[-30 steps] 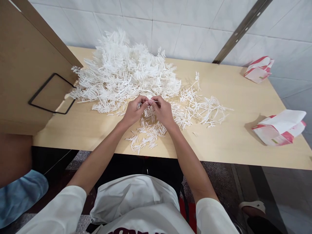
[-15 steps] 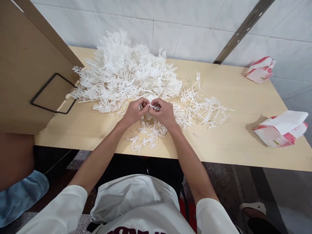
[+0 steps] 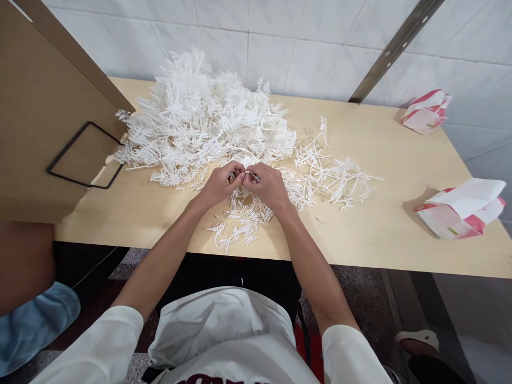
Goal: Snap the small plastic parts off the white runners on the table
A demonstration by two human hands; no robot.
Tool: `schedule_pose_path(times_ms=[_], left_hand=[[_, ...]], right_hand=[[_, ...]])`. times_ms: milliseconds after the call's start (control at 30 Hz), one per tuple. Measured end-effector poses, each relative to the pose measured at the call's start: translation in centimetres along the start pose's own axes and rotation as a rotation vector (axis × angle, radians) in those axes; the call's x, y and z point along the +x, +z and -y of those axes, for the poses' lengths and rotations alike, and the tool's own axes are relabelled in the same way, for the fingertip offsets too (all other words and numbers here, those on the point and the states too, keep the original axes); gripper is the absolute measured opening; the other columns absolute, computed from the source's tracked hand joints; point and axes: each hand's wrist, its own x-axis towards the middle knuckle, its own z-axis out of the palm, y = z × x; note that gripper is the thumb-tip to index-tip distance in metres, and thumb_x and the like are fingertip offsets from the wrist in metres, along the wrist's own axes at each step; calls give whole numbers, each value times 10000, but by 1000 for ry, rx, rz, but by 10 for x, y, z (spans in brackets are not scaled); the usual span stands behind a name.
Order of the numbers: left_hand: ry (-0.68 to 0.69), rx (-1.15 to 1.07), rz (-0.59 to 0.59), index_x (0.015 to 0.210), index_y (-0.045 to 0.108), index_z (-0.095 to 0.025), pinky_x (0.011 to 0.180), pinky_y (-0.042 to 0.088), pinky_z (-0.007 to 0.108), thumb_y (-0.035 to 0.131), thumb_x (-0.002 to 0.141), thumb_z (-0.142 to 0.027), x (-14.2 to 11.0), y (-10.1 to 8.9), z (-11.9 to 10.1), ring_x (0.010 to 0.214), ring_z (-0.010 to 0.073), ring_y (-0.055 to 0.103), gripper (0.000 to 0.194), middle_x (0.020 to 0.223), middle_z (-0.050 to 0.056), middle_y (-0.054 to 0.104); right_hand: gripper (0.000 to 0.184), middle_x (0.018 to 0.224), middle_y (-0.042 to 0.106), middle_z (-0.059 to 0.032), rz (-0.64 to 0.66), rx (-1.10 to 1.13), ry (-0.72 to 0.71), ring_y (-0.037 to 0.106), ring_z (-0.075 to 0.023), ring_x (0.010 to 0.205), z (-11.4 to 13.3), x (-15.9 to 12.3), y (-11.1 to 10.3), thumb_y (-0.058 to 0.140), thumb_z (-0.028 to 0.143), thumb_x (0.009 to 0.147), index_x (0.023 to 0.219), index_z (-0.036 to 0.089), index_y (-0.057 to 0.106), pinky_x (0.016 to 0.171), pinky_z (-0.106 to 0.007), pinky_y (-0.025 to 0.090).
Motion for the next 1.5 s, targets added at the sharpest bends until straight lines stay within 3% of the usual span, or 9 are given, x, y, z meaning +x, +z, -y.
schedule_pose_path(times_ms=[167,300,400,633,833,1000,1167,1300,1500], left_hand=[[-31,-66,21,824,529,-203,564,358,225,511,860,-232,1,-2,-3,583,84,451,50,653,-43,528],[-30,-45,-82,870,548,-209,581,374,223,513,892,-270,1,-1,-6,591,82,466,74,660,-45,532],[-20,4,-136,904,556,-214,588,384,220,517,909,-278,1,0,-5,587,80,482,76,655,-48,537],[57,82,-64,885,570,-206,633,424,244,419,981,-393,2,0,-1,634,98,564,259,722,-5,620],[61,170,-92,868,597,-195,745,447,291,374,993,-294,2,0,0,754,140,603,274,795,28,668],[114,273,-111,872,627,-201,800,436,314,398,962,-214,0,2,7,801,163,596,247,804,29,676],[147,32,-111,819,631,-196,722,446,290,426,943,-205,3,-1,4,720,134,587,239,752,13,659],[90,-328,-104,775,632,-189,673,476,257,521,934,-362,6,-5,2,638,93,587,260,711,-7,629],[-103,-576,-360,947,628,-229,758,501,250,615,873,-474,11,-5,11,806,99,662,257,901,10,663]], right_hand=[[167,692,661,-14,6,-6,-14,558,-139,636,1,-2,0,524,193,785,789,217,689,616,-276,427],[148,759,697,-10,-62,150,124,545,-115,603,10,1,-3,559,203,790,855,202,693,611,-265,446],[159,832,710,-4,-12,266,160,557,-104,620,14,4,-5,579,255,829,943,210,680,612,-256,457],[278,787,675,-1,14,279,169,580,-107,673,7,4,-3,514,460,935,908,216,646,663,-266,460],[281,888,687,-5,39,317,174,614,-112,723,7,2,-2,549,487,914,1034,243,620,673,-258,478],[262,823,656,4,44,329,147,583,-115,717,10,3,-2,506,474,941,917,233,607,691,-273,463],[265,754,584,24,96,599,233,509,-89,637,11,5,-5,538,489,920,886,232,589,596,-245,440],[259,685,557,40,103,857,350,481,-69,564,12,6,-6,604,494,877,851,237,598,500,-210,413],[252,747,575,33,-182,1006,506,492,-58,579,5,11,-2,650,499,837,864,256,586,494,-197,415]])
